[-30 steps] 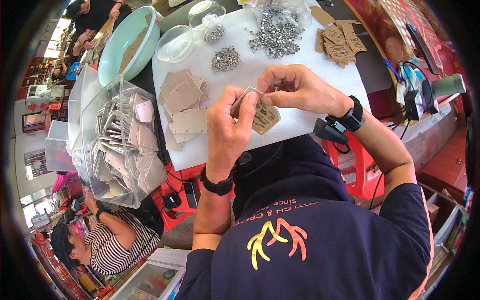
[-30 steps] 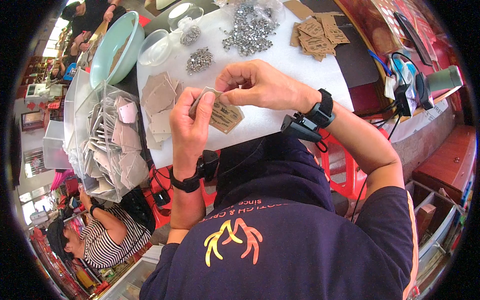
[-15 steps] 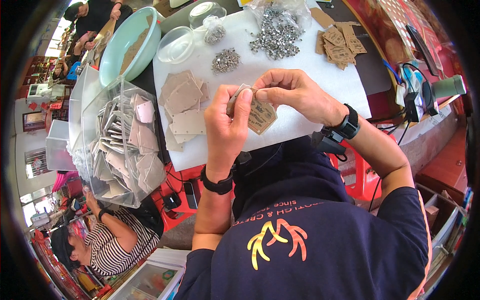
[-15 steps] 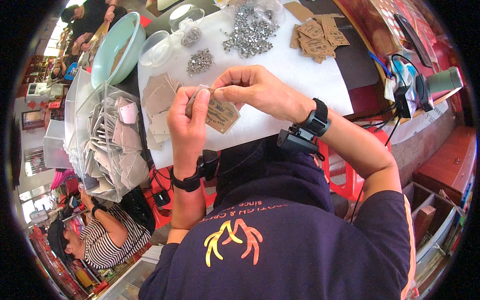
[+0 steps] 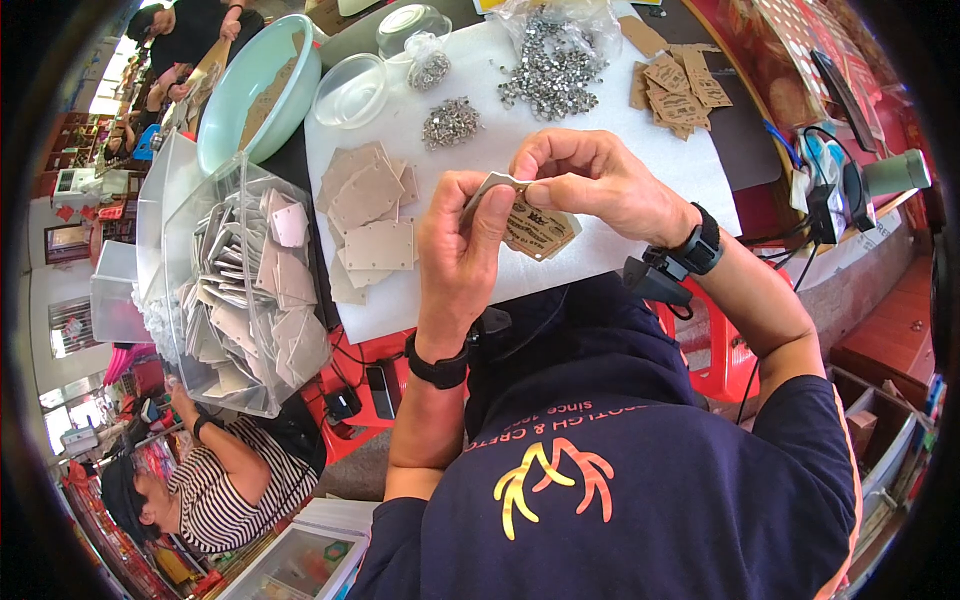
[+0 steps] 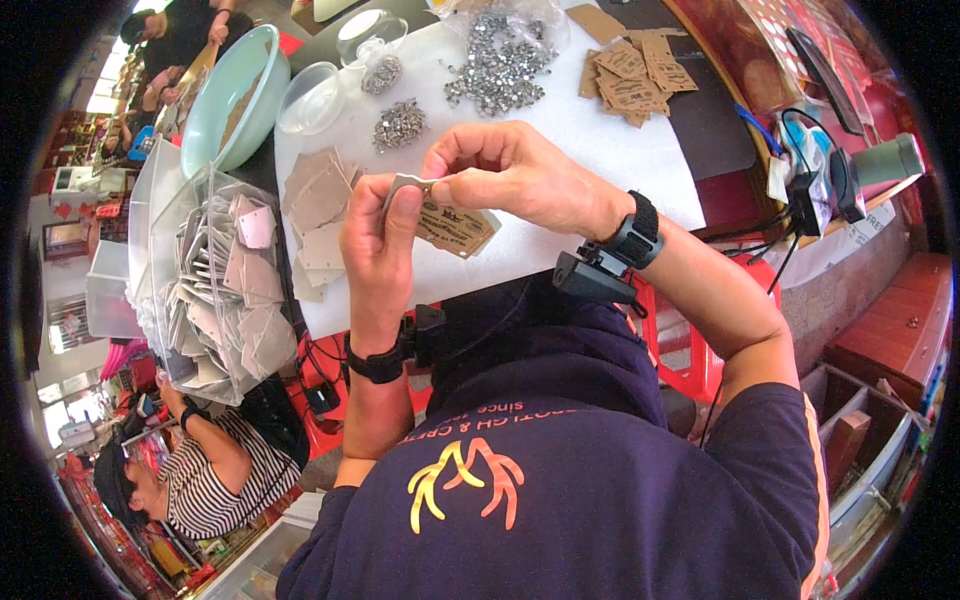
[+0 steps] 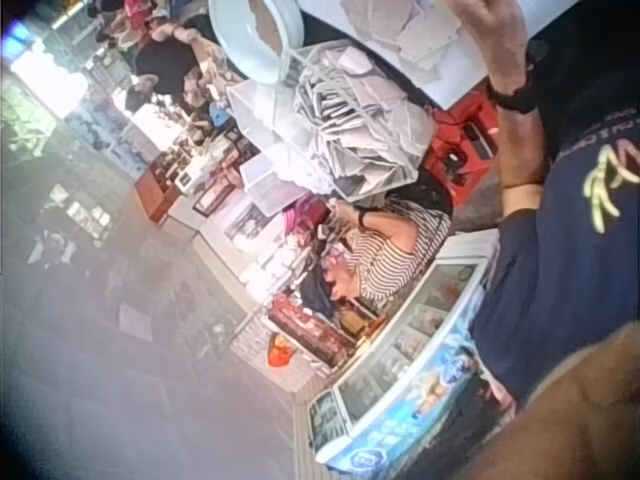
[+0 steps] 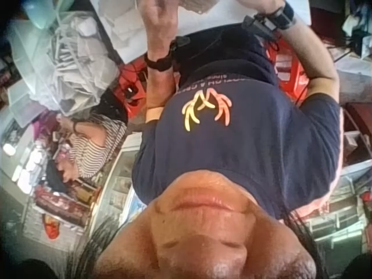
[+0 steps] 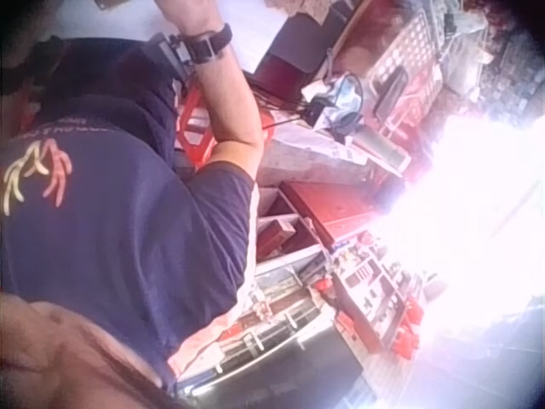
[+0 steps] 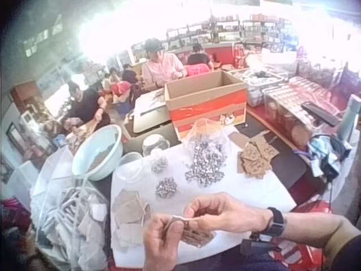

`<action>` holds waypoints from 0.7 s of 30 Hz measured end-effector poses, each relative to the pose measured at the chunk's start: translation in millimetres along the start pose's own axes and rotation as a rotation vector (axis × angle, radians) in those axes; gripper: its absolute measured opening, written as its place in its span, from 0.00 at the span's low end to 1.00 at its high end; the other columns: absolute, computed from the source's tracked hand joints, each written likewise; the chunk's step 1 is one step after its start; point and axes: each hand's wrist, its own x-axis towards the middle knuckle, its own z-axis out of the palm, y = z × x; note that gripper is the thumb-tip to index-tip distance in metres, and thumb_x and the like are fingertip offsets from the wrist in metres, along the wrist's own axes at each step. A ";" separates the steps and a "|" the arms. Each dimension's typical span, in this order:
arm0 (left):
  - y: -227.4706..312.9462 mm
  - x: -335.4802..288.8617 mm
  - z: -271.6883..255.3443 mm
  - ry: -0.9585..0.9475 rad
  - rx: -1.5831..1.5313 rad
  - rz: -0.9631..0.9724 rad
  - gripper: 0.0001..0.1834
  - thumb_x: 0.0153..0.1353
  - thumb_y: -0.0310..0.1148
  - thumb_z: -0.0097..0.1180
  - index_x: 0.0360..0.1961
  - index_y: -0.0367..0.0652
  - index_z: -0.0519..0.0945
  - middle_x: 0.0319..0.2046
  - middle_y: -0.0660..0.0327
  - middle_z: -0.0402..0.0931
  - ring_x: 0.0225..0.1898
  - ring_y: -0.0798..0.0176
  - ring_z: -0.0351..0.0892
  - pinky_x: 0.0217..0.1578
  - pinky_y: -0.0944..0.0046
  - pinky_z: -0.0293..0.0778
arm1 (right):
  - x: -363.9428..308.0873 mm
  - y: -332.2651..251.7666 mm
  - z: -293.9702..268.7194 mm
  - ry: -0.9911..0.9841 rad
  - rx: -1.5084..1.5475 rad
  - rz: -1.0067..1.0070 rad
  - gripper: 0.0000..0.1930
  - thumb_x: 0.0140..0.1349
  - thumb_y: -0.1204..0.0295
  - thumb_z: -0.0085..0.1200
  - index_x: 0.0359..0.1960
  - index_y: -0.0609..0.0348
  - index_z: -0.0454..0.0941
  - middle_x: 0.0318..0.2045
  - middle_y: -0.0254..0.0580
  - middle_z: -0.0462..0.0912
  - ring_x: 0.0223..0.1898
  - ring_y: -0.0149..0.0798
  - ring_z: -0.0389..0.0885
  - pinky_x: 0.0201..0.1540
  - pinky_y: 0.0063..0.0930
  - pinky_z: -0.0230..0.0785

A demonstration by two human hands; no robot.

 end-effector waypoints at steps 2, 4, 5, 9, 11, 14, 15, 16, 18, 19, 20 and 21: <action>-1.9 0.6 1.6 0.001 0.016 0.012 0.09 0.70 0.35 0.54 0.39 0.39 0.74 0.29 0.69 0.73 0.31 0.80 0.68 0.32 0.75 0.68 | 0.4 -0.6 1.6 0.028 -0.016 0.008 0.08 0.64 0.73 0.55 0.44 0.61 0.77 0.39 0.32 0.82 0.42 0.22 0.77 0.48 0.21 0.69; -4.0 0.7 5.1 0.081 -0.013 -0.017 0.09 0.69 0.34 0.55 0.40 0.39 0.76 0.31 0.69 0.75 0.33 0.80 0.70 0.34 0.76 0.68 | 0.8 0.6 4.7 0.054 -0.032 0.016 0.09 0.65 0.73 0.55 0.44 0.61 0.77 0.39 0.32 0.82 0.42 0.22 0.77 0.48 0.20 0.69; -4.2 0.1 4.2 0.082 -0.014 -0.017 0.09 0.69 0.34 0.55 0.40 0.39 0.76 0.31 0.69 0.75 0.33 0.80 0.70 0.34 0.76 0.68 | 0.9 2.7 7.0 0.091 -0.029 0.033 0.09 0.65 0.72 0.56 0.44 0.62 0.77 0.38 0.32 0.82 0.41 0.22 0.77 0.47 0.20 0.69; -5.7 -0.9 0.4 0.105 -0.116 -0.096 0.08 0.68 0.31 0.57 0.42 0.38 0.79 0.34 0.69 0.77 0.36 0.79 0.72 0.37 0.76 0.69 | -0.2 2.3 11.7 0.189 -0.066 0.075 0.10 0.64 0.71 0.60 0.42 0.63 0.78 0.36 0.32 0.82 0.39 0.21 0.77 0.43 0.18 0.70; -5.2 -1.4 -2.1 0.101 -0.127 -0.096 0.07 0.67 0.30 0.57 0.42 0.38 0.80 0.35 0.69 0.78 0.36 0.79 0.73 0.38 0.76 0.70 | -1.1 6.1 7.9 0.227 -0.111 0.084 0.10 0.63 0.71 0.61 0.42 0.63 0.78 0.35 0.31 0.81 0.38 0.21 0.77 0.42 0.18 0.70; -0.5 -0.9 -4.3 0.052 -0.129 -0.188 0.09 0.66 0.30 0.57 0.45 0.37 0.79 0.38 0.66 0.80 0.39 0.76 0.75 0.43 0.73 0.70 | -2.3 7.7 7.4 0.267 -0.156 0.070 0.10 0.63 0.71 0.62 0.40 0.63 0.77 0.34 0.30 0.81 0.36 0.20 0.77 0.39 0.18 0.70; -0.1 -0.1 -3.0 0.074 -0.198 -0.222 0.10 0.66 0.30 0.58 0.44 0.36 0.79 0.36 0.66 0.79 0.37 0.77 0.75 0.41 0.74 0.71 | -2.4 8.6 7.4 0.262 -0.146 0.048 0.10 0.62 0.70 0.62 0.39 0.62 0.77 0.33 0.30 0.81 0.35 0.20 0.77 0.38 0.17 0.70; -0.3 0.6 -1.5 0.095 -0.267 -0.256 0.10 0.65 0.30 0.58 0.44 0.36 0.78 0.35 0.66 0.79 0.35 0.78 0.75 0.38 0.75 0.71 | -2.8 10.0 7.9 0.262 -0.145 0.049 0.10 0.62 0.70 0.62 0.39 0.62 0.77 0.33 0.30 0.81 0.35 0.20 0.77 0.38 0.17 0.70; -5.5 1.9 1.6 0.128 -0.276 -0.252 0.10 0.65 0.30 0.58 0.44 0.35 0.78 0.35 0.66 0.80 0.35 0.78 0.75 0.38 0.75 0.72 | -4.0 12.1 10.9 0.335 -0.302 -0.003 0.10 0.63 0.70 0.62 0.40 0.63 0.77 0.32 0.28 0.80 0.33 0.18 0.75 0.36 0.15 0.68; -8.0 2.5 1.9 0.160 -0.286 -0.247 0.11 0.65 0.30 0.59 0.44 0.35 0.78 0.36 0.65 0.80 0.35 0.78 0.76 0.38 0.75 0.72 | -5.9 11.3 12.8 0.333 -0.302 -0.003 0.10 0.63 0.70 0.62 0.40 0.63 0.77 0.32 0.28 0.80 0.33 0.18 0.75 0.36 0.15 0.68; -9.6 3.0 1.0 0.162 -0.286 -0.246 0.11 0.65 0.30 0.59 0.44 0.35 0.78 0.36 0.65 0.80 0.35 0.78 0.76 0.38 0.75 0.72 | -9.0 9.6 14.7 0.320 -0.398 -0.022 0.10 0.62 0.69 0.62 0.40 0.62 0.78 0.29 0.28 0.79 0.31 0.18 0.73 0.33 0.16 0.67; -11.2 3.0 0.3 0.175 -0.283 -0.245 0.11 0.65 0.30 0.59 0.44 0.35 0.78 0.36 0.65 0.80 0.35 0.77 0.76 0.38 0.75 0.72 | -12.2 8.8 15.3 0.307 -0.494 -0.040 0.11 0.61 0.68 0.63 0.39 0.62 0.79 0.27 0.29 0.79 0.28 0.19 0.72 0.31 0.17 0.66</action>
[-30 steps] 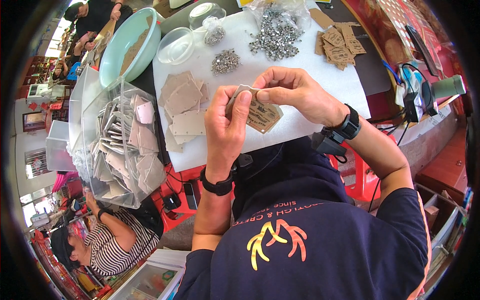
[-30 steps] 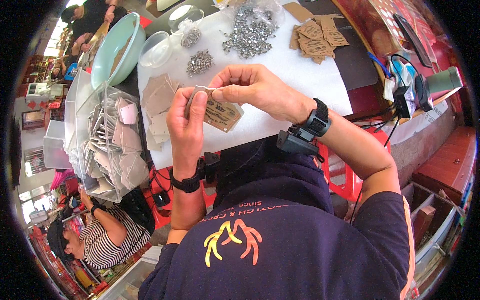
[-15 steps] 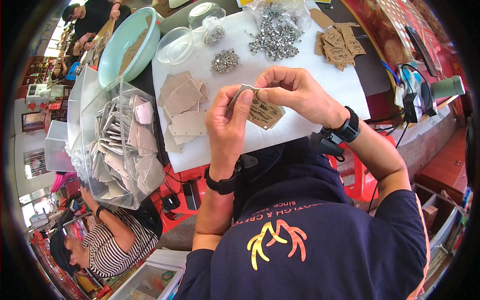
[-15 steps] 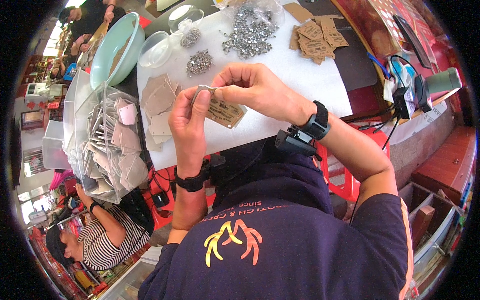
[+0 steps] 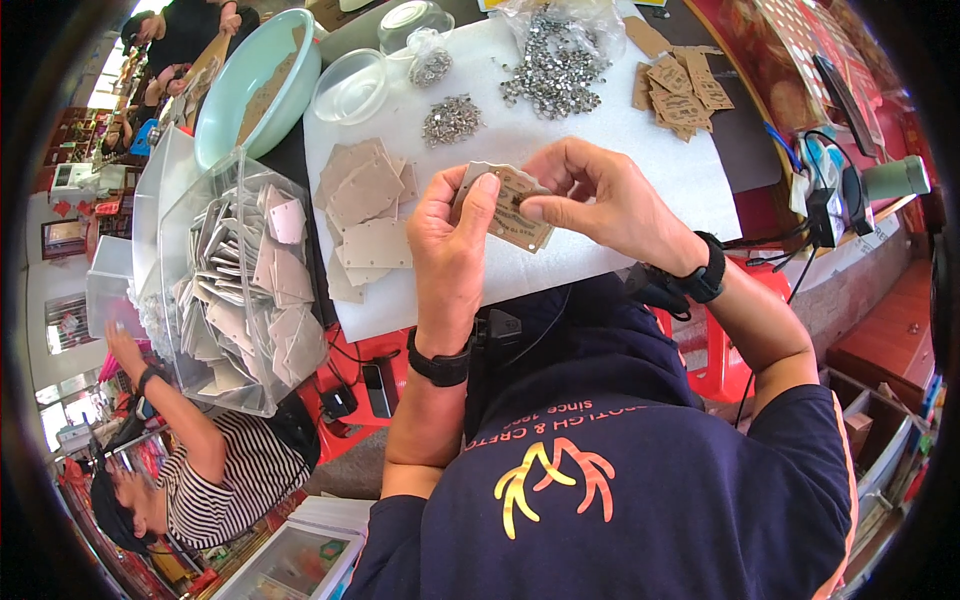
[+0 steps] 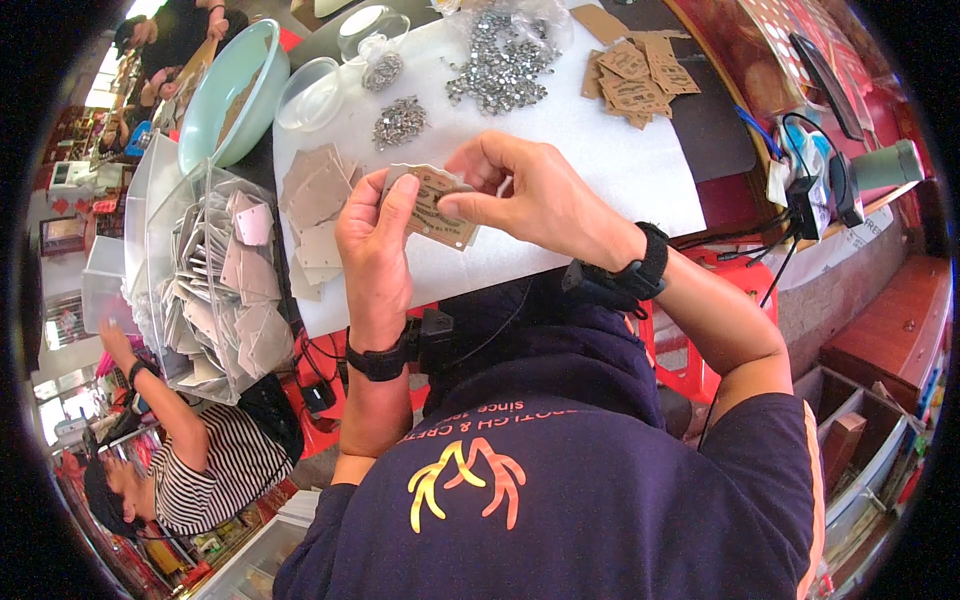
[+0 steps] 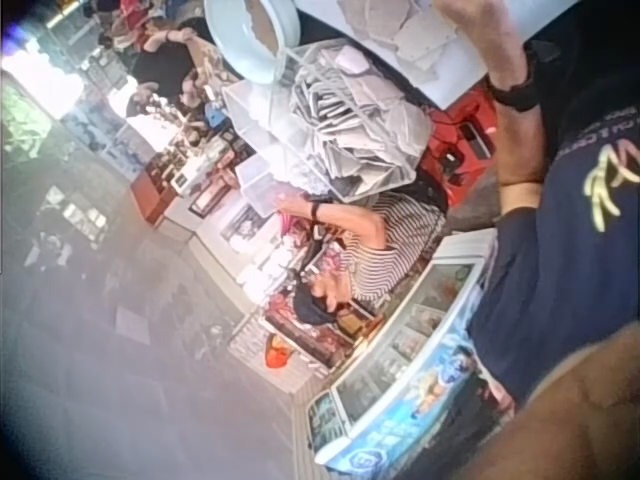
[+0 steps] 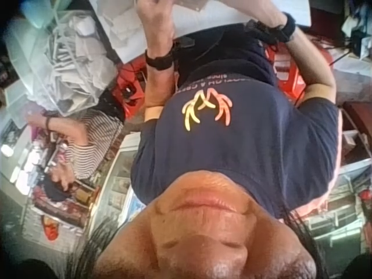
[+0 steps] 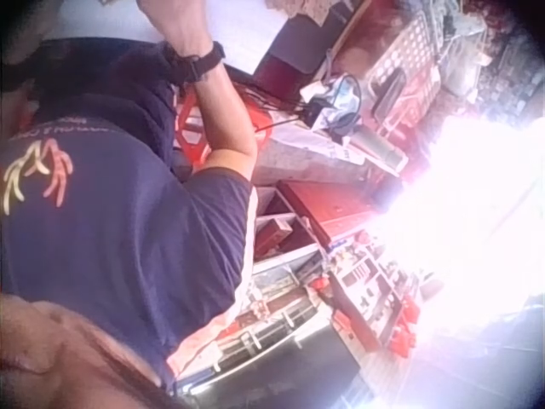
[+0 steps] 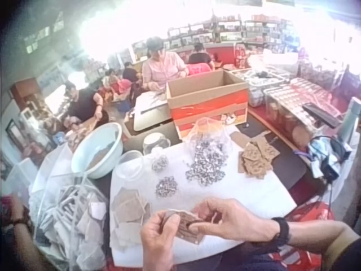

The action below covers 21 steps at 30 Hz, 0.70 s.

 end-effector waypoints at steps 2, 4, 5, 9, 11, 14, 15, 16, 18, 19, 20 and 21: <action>-0.1 0.0 -0.7 0.013 0.000 0.004 0.11 0.65 0.30 0.59 0.44 0.35 0.78 0.35 0.64 0.80 0.35 0.77 0.76 0.38 0.75 0.72 | -4.3 5.9 -0.2 -0.014 0.038 0.056 0.11 0.62 0.68 0.62 0.39 0.62 0.80 0.25 0.29 0.78 0.27 0.19 0.71 0.30 0.17 0.65; -0.1 -0.4 -1.1 0.000 -0.044 -0.019 0.11 0.65 0.31 0.59 0.44 0.35 0.78 0.36 0.63 0.81 0.35 0.77 0.77 0.39 0.75 0.72 | -5.3 8.7 -1.2 -0.026 0.076 0.114 0.11 0.62 0.68 0.62 0.38 0.63 0.80 0.24 0.28 0.76 0.26 0.19 0.71 0.29 0.17 0.64; 0.5 -0.7 -1.1 0.000 -0.045 -0.019 0.11 0.65 0.31 0.59 0.44 0.35 0.78 0.36 0.63 0.81 0.35 0.77 0.77 0.39 0.75 0.72 | -4.4 8.2 -2.8 -0.053 0.132 0.149 0.11 0.63 0.67 0.61 0.38 0.63 0.80 0.22 0.28 0.76 0.25 0.20 0.70 0.28 0.17 0.63; 5.8 -2.9 1.8 -0.023 -0.100 -0.025 0.10 0.65 0.30 0.59 0.44 0.35 0.79 0.37 0.62 0.82 0.36 0.75 0.78 0.41 0.73 0.73 | -2.9 7.3 -5.9 -0.098 0.185 0.173 0.12 0.64 0.66 0.60 0.38 0.64 0.80 0.21 0.27 0.74 0.24 0.20 0.68 0.26 0.18 0.61; 6.4 -4.1 2.3 -0.027 -0.108 -0.023 0.10 0.65 0.30 0.58 0.44 0.35 0.79 0.37 0.61 0.82 0.37 0.74 0.78 0.42 0.72 0.73 | -3.4 6.9 -5.3 -0.097 0.189 0.162 0.11 0.64 0.66 0.60 0.37 0.64 0.79 0.21 0.27 0.74 0.24 0.19 0.68 0.26 0.18 0.61; 3.8 -5.9 2.5 -0.041 -0.132 -0.036 0.10 0.66 0.29 0.57 0.45 0.36 0.78 0.38 0.60 0.81 0.39 0.73 0.79 0.44 0.70 0.73 | -5.3 5.2 -3.8 -0.076 0.170 0.148 0.11 0.65 0.66 0.60 0.37 0.64 0.79 0.21 0.27 0.74 0.24 0.19 0.68 0.26 0.18 0.62; 3.2 -6.9 5.5 -0.041 -0.218 -0.051 0.10 0.66 0.29 0.57 0.45 0.36 0.77 0.39 0.60 0.81 0.40 0.72 0.79 0.44 0.70 0.74 | -6.0 3.7 -3.3 -0.054 0.147 0.146 0.11 0.64 0.67 0.60 0.37 0.63 0.79 0.21 0.27 0.74 0.24 0.19 0.67 0.26 0.18 0.62; 3.1 -7.2 7.4 -0.040 -0.304 -0.067 0.10 0.67 0.29 0.56 0.46 0.37 0.76 0.40 0.60 0.81 0.41 0.72 0.79 0.44 0.69 0.74 | -6.1 3.8 -2.1 -0.056 0.145 0.144 0.11 0.64 0.67 0.60 0.37 0.63 0.79 0.21 0.27 0.74 0.24 0.19 0.67 0.26 0.18 0.62; 1.5 -6.2 6.8 -0.043 -0.338 -0.077 0.10 0.67 0.29 0.56 0.46 0.37 0.75 0.40 0.61 0.80 0.41 0.72 0.79 0.45 0.68 0.75 | -5.6 5.9 1.4 -0.010 0.156 0.123 0.11 0.64 0.67 0.60 0.37 0.64 0.79 0.21 0.27 0.74 0.24 0.19 0.67 0.26 0.19 0.62; -0.1 -5.8 5.8 -0.047 -0.371 -0.089 0.10 0.67 0.29 0.56 0.46 0.37 0.75 0.40 0.61 0.80 0.41 0.71 0.79 0.45 0.67 0.75 | -6.2 5.1 2.4 -0.013 0.154 0.120 0.11 0.64 0.67 0.60 0.37 0.64 0.79 0.21 0.27 0.74 0.24 0.19 0.67 0.26 0.19 0.62; -2.6 -5.8 3.8 -0.044 -0.372 -0.084 0.10 0.67 0.29 0.56 0.46 0.37 0.75 0.40 0.61 0.80 0.41 0.71 0.79 0.45 0.67 0.75 | -7.4 4.0 3.5 -0.006 0.100 0.120 0.11 0.64 0.66 0.60 0.37 0.64 0.79 0.21 0.28 0.74 0.24 0.20 0.67 0.25 0.19 0.62; -6.0 -5.3 1.7 -0.039 -0.350 -0.088 0.09 0.67 0.29 0.55 0.46 0.39 0.76 0.41 0.61 0.80 0.42 0.70 0.79 0.46 0.66 0.75 | -7.7 3.3 3.4 0.003 0.045 0.121 0.12 0.65 0.65 0.59 0.36 0.64 0.79 0.21 0.29 0.74 0.24 0.20 0.67 0.25 0.20 0.62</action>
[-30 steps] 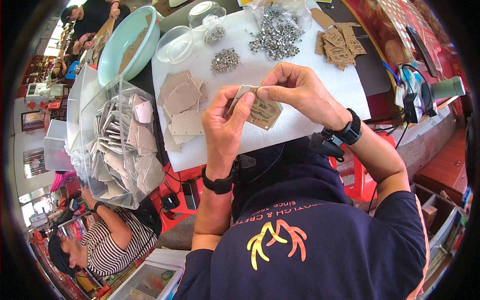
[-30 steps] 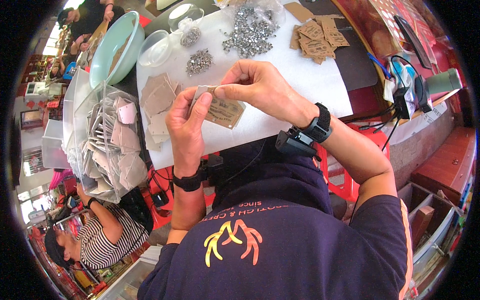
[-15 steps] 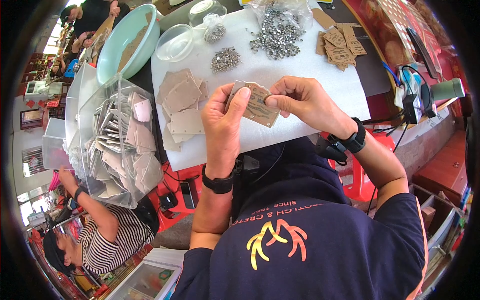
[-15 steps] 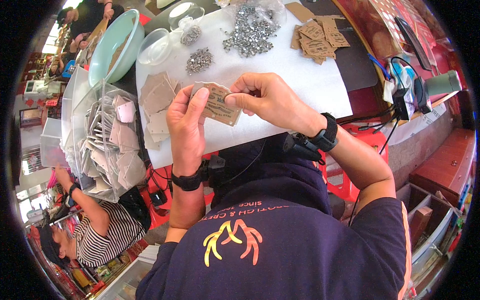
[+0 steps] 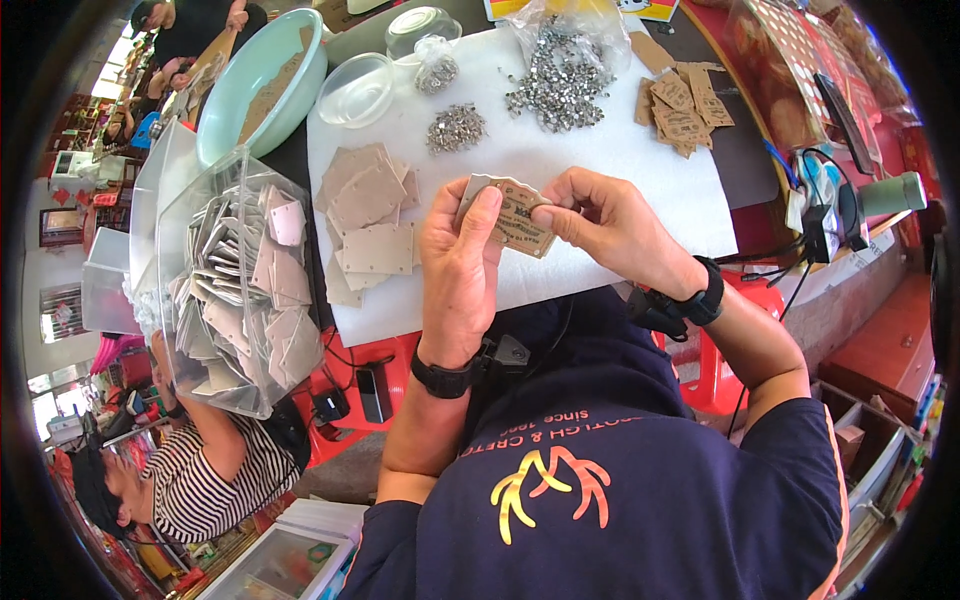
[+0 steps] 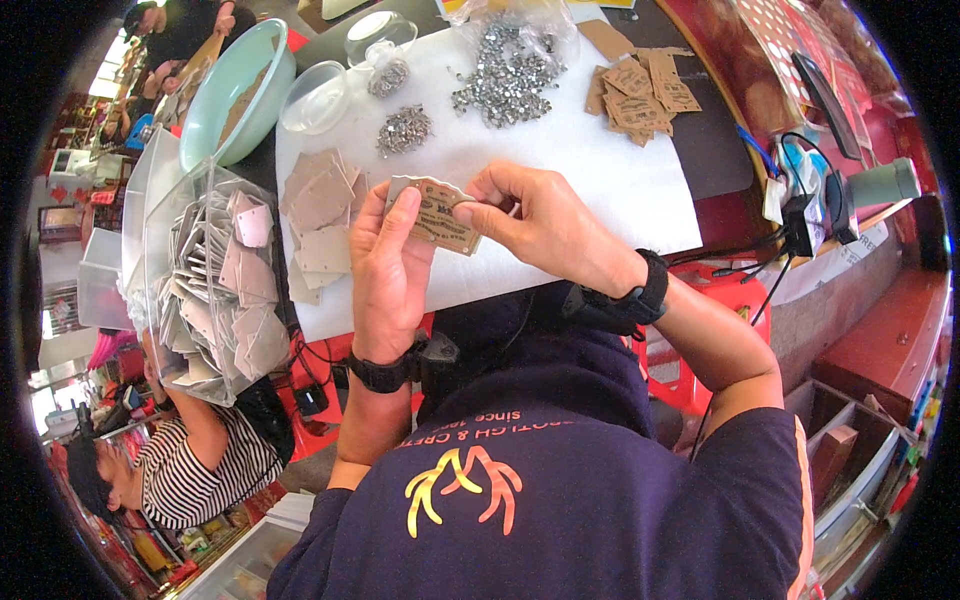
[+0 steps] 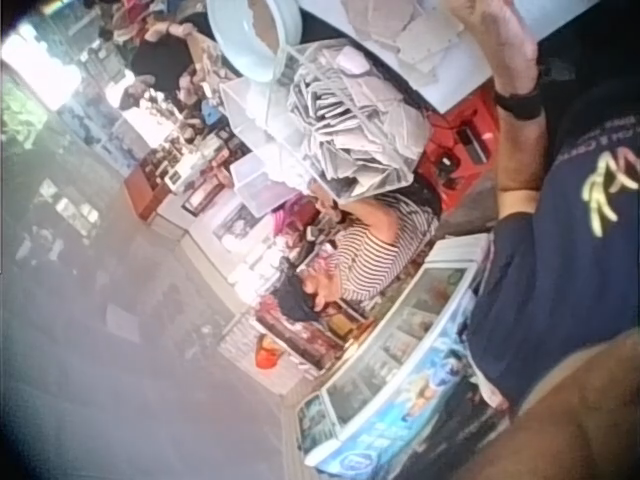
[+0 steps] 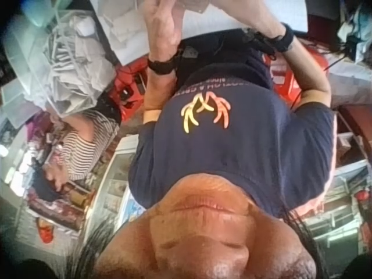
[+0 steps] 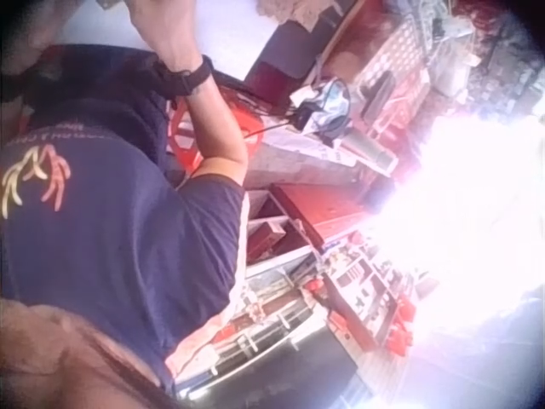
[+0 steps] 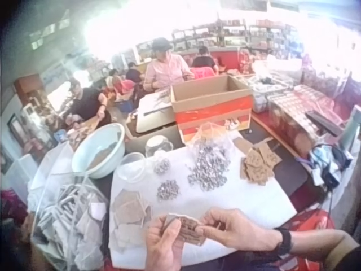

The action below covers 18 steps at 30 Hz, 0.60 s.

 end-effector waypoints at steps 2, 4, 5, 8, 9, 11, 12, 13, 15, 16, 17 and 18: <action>-1.5 0.6 -3.2 0.007 0.019 0.002 0.09 0.67 0.29 0.55 0.46 0.41 0.76 0.41 0.61 0.81 0.43 0.68 0.80 0.48 0.64 0.74 | -0.6 -0.9 -4.0 -0.041 -0.054 0.030 0.13 0.65 0.64 0.58 0.36 0.64 0.79 0.20 0.29 0.74 0.24 0.21 0.67 0.25 0.21 0.62; -1.9 -0.4 -4.0 0.023 0.030 -0.050 0.08 0.67 0.29 0.55 0.45 0.40 0.77 0.40 0.61 0.81 0.42 0.67 0.80 0.47 0.64 0.74 | -0.4 -0.7 -6.0 -0.081 -0.107 0.062 0.15 0.66 0.62 0.57 0.35 0.65 0.78 0.20 0.30 0.74 0.23 0.22 0.67 0.25 0.21 0.62; -2.1 -0.7 -3.1 0.023 0.027 -0.047 0.08 0.67 0.29 0.55 0.45 0.40 0.77 0.40 0.61 0.81 0.42 0.67 0.80 0.47 0.64 0.74 | 0.1 0.7 -6.0 -0.103 -0.077 0.092 0.16 0.67 0.61 0.56 0.34 0.65 0.78 0.20 0.31 0.74 0.23 0.22 0.67 0.25 0.21 0.62; -2.1 -2.0 0.3 0.045 -0.031 -0.071 0.11 0.66 0.30 0.57 0.47 0.38 0.76 0.39 0.61 0.80 0.39 0.70 0.80 0.45 0.68 0.74 | 3.8 0.6 -6.2 -0.154 -0.026 0.140 0.17 0.68 0.59 0.54 0.33 0.65 0.78 0.19 0.31 0.73 0.22 0.24 0.69 0.25 0.22 0.62; -3.2 -1.8 -0.1 0.030 -0.049 -0.064 0.11 0.66 0.30 0.57 0.47 0.38 0.76 0.39 0.61 0.81 0.39 0.70 0.80 0.44 0.68 0.74 | 5.6 0.8 -6.3 -0.181 -0.003 0.162 0.18 0.69 0.59 0.53 0.32 0.64 0.77 0.19 0.31 0.73 0.22 0.24 0.69 0.25 0.22 0.63; -7.6 -0.2 -3.4 0.011 -0.071 -0.056 0.11 0.66 0.29 0.57 0.47 0.38 0.76 0.39 0.62 0.81 0.39 0.71 0.80 0.44 0.67 0.74 | 8.6 5.0 -5.8 -0.201 0.021 0.163 0.18 0.69 0.59 0.52 0.33 0.64 0.78 0.19 0.31 0.74 0.22 0.24 0.70 0.25 0.22 0.63; -10.3 0.5 -7.3 0.027 -0.082 -0.053 0.11 0.65 0.29 0.58 0.47 0.38 0.76 0.39 0.62 0.81 0.40 0.71 0.80 0.44 0.68 0.74 | 10.6 5.6 -5.6 -0.225 0.050 0.163 0.18 0.70 0.59 0.52 0.33 0.64 0.78 0.19 0.32 0.74 0.22 0.25 0.71 0.25 0.22 0.63; -12.1 1.0 -10.1 0.043 -0.094 -0.049 0.11 0.65 0.29 0.58 0.47 0.38 0.76 0.40 0.62 0.81 0.40 0.71 0.79 0.44 0.68 0.74 | 13.3 4.1 -7.9 -0.228 0.046 0.161 0.18 0.70 0.59 0.52 0.33 0.64 0.78 0.19 0.32 0.74 0.22 0.25 0.71 0.25 0.22 0.63; -17.0 1.7 -11.4 0.083 -0.083 -0.032 0.11 0.65 0.28 0.58 0.48 0.38 0.76 0.39 0.62 0.81 0.40 0.71 0.79 0.44 0.68 0.74 | 21.9 1.2 -17.7 -0.334 -0.004 0.177 0.16 0.70 0.59 0.53 0.36 0.63 0.79 0.24 0.30 0.77 0.26 0.22 0.73 0.29 0.19 0.69; -17.9 1.7 -10.9 0.122 -0.069 -0.017 0.11 0.65 0.28 0.58 0.48 0.38 0.76 0.39 0.61 0.81 0.40 0.71 0.79 0.45 0.68 0.73 | 28.3 -0.7 -24.7 -0.295 -0.109 0.135 0.15 0.69 0.61 0.53 0.36 0.63 0.79 0.24 0.31 0.77 0.26 0.22 0.74 0.30 0.20 0.69; -17.1 1.3 -10.6 0.121 -0.072 -0.015 0.11 0.65 0.28 0.58 0.48 0.38 0.76 0.39 0.61 0.81 0.40 0.71 0.79 0.45 0.68 0.73 | 36.3 -1.7 -32.1 -0.257 -0.213 0.094 0.14 0.69 0.63 0.54 0.36 0.64 0.79 0.24 0.31 0.77 0.27 0.23 0.74 0.30 0.20 0.69; -16.1 0.4 -11.1 0.130 -0.065 -0.025 0.11 0.65 0.27 0.58 0.48 0.38 0.76 0.39 0.61 0.81 0.40 0.71 0.79 0.45 0.68 0.73 | 45.3 -0.2 -37.0 -0.182 -0.324 -0.018 0.10 0.67 0.67 0.55 0.36 0.64 0.78 0.24 0.32 0.78 0.27 0.24 0.74 0.31 0.21 0.69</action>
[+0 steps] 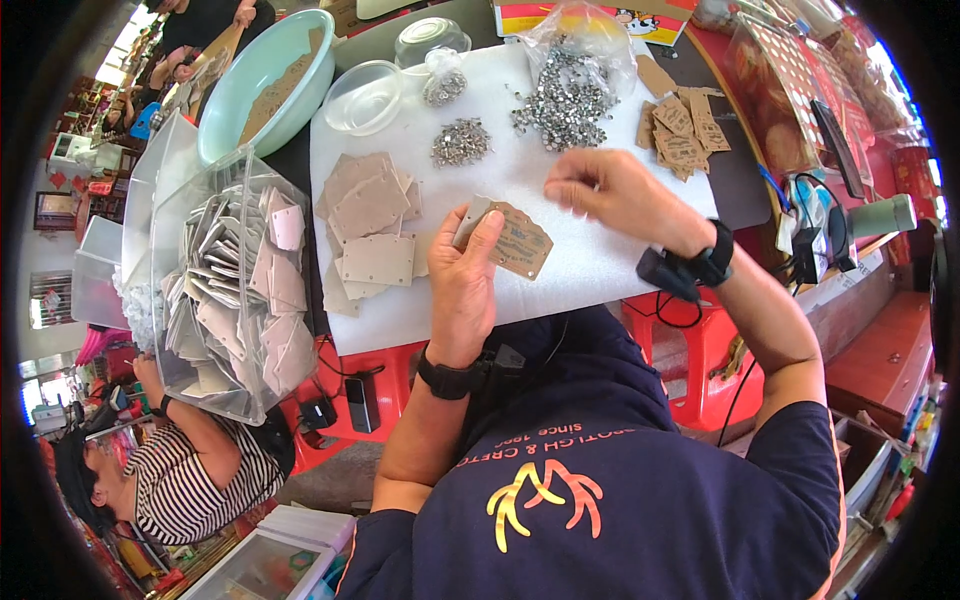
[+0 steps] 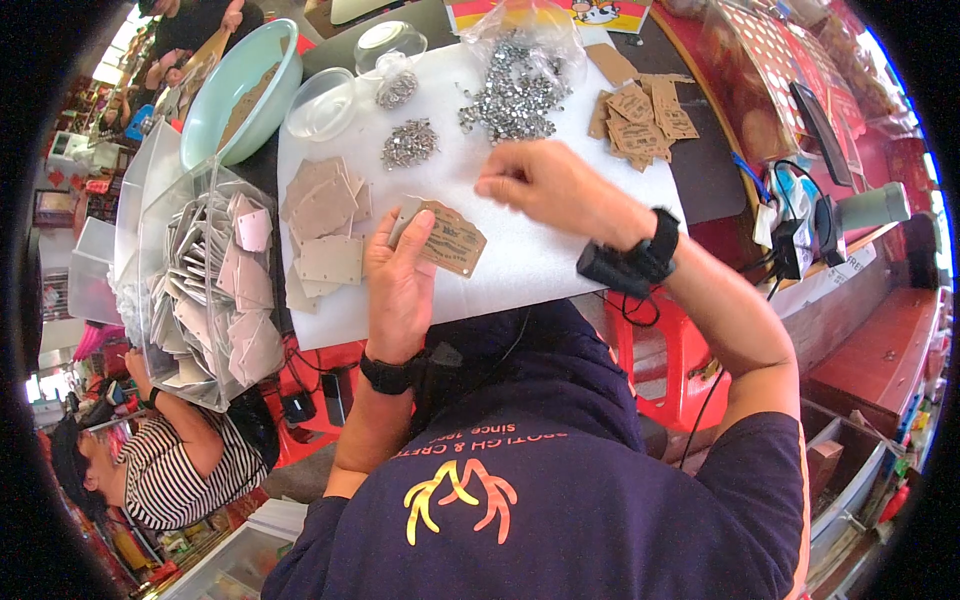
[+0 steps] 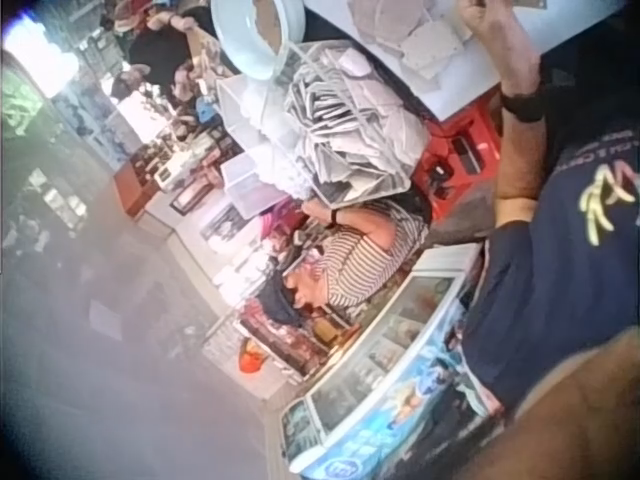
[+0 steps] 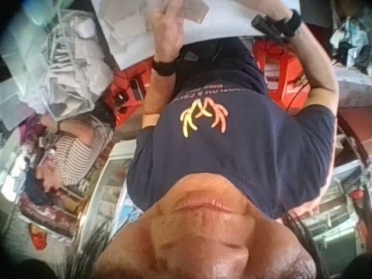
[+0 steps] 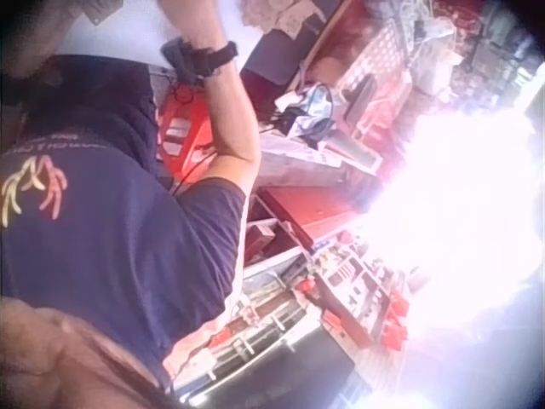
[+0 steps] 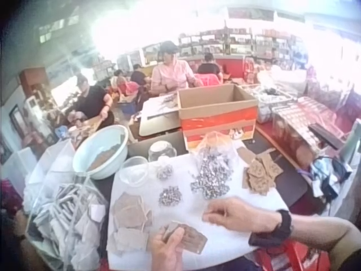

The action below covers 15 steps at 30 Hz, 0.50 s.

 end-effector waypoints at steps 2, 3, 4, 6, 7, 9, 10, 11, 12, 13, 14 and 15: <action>0.5 0.9 0.3 0.001 -0.001 -0.010 0.11 0.65 0.27 0.58 0.47 0.38 0.77 0.39 0.62 0.81 0.41 0.71 0.78 0.45 0.69 0.73 | 13.8 2.3 -18.3 0.108 -0.197 -0.105 0.08 0.64 0.71 0.56 0.36 0.65 0.78 0.24 0.36 0.79 0.27 0.26 0.75 0.32 0.24 0.69; -1.0 1.9 -3.4 -0.025 0.012 -0.007 0.11 0.65 0.27 0.58 0.47 0.38 0.77 0.40 0.61 0.81 0.41 0.72 0.78 0.46 0.69 0.73 | 23.1 7.3 -25.2 0.150 -0.286 -0.178 0.08 0.63 0.71 0.57 0.35 0.64 0.78 0.24 0.37 0.79 0.26 0.28 0.75 0.32 0.25 0.69; -2.4 2.8 -6.1 -0.055 0.023 -0.007 0.11 0.65 0.27 0.58 0.47 0.37 0.77 0.40 0.61 0.81 0.41 0.72 0.78 0.46 0.69 0.72 | 30.5 5.7 -30.7 0.147 -0.290 -0.178 0.08 0.63 0.71 0.57 0.35 0.64 0.78 0.24 0.37 0.79 0.26 0.28 0.75 0.32 0.25 0.69; -4.6 4.1 -10.3 -0.072 0.027 -0.012 0.11 0.64 0.27 0.58 0.47 0.37 0.77 0.40 0.61 0.81 0.42 0.72 0.78 0.46 0.69 0.72 | 43.9 -1.5 -40.3 0.168 -0.556 -0.135 0.07 0.61 0.71 0.57 0.35 0.63 0.79 0.25 0.42 0.81 0.27 0.36 0.79 0.33 0.30 0.71; -4.9 4.6 -11.1 -0.089 0.036 -0.018 0.11 0.64 0.27 0.58 0.47 0.37 0.78 0.40 0.61 0.81 0.42 0.72 0.78 0.46 0.70 0.72 | 51.0 1.1 -41.3 0.167 -0.559 -0.136 0.07 0.61 0.71 0.57 0.35 0.63 0.79 0.25 0.42 0.81 0.27 0.36 0.79 0.33 0.30 0.71; -4.6 5.1 -11.7 -0.091 0.028 -0.020 0.11 0.64 0.27 0.59 0.47 0.37 0.78 0.40 0.61 0.81 0.42 0.72 0.78 0.46 0.69 0.72 | 63.7 10.3 -36.2 0.192 -0.681 -0.264 0.06 0.60 0.71 0.55 0.34 0.60 0.79 0.28 0.44 0.81 0.29 0.45 0.81 0.34 0.36 0.72; -4.4 5.5 -12.4 -0.092 0.023 -0.025 0.11 0.64 0.27 0.59 0.47 0.37 0.77 0.40 0.61 0.81 0.42 0.71 0.78 0.46 0.69 0.72 | 68.0 13.3 -31.9 0.190 -0.682 -0.267 0.06 0.60 0.71 0.55 0.34 0.60 0.79 0.28 0.44 0.81 0.29 0.45 0.81 0.34 0.36 0.72; -4.4 6.2 -13.6 -0.091 0.022 -0.023 0.11 0.64 0.27 0.59 0.47 0.37 0.77 0.40 0.61 0.81 0.42 0.71 0.78 0.46 0.69 0.72 | 72.1 16.1 -27.4 0.197 -0.751 -0.313 0.05 0.60 0.70 0.55 0.34 0.58 0.79 0.29 0.43 0.81 0.30 0.48 0.81 0.33 0.39 0.71; -4.3 6.6 -15.4 -0.090 0.013 -0.033 0.12 0.64 0.27 0.59 0.47 0.37 0.77 0.40 0.61 0.81 0.42 0.71 0.79 0.46 0.69 0.73 | 75.4 18.2 -23.5 0.204 -0.821 -0.359 0.05 0.60 0.70 0.56 0.34 0.56 0.79 0.31 0.42 0.81 0.31 0.50 0.81 0.33 0.41 0.71; -4.3 7.0 -17.2 -0.090 0.004 -0.043 0.12 0.64 0.27 0.59 0.48 0.36 0.76 0.40 0.60 0.81 0.41 0.71 0.79 0.46 0.69 0.73 | 78.6 21.5 -21.0 0.202 -0.821 -0.362 0.05 0.60 0.70 0.56 0.34 0.56 0.79 0.31 0.42 0.81 0.31 0.50 0.81 0.33 0.41 0.71; -4.6 7.5 -19.0 -0.089 0.003 -0.041 0.12 0.64 0.27 0.59 0.48 0.36 0.76 0.40 0.60 0.81 0.41 0.71 0.79 0.46 0.69 0.73 | 82.1 24.9 -19.0 0.185 -0.879 -0.384 0.05 0.60 0.69 0.56 0.34 0.55 0.79 0.31 0.41 0.80 0.30 0.50 0.81 0.33 0.42 0.71; -5.4 8.3 -20.6 -0.086 -0.013 -0.049 0.13 0.64 0.27 0.59 0.48 0.36 0.76 0.40 0.60 0.81 0.41 0.70 0.79 0.46 0.68 0.74 | 84.3 26.2 -17.8 0.167 -0.937 -0.406 0.04 0.60 0.69 0.57 0.34 0.53 0.79 0.32 0.40 0.79 0.30 0.50 0.81 0.32 0.43 0.71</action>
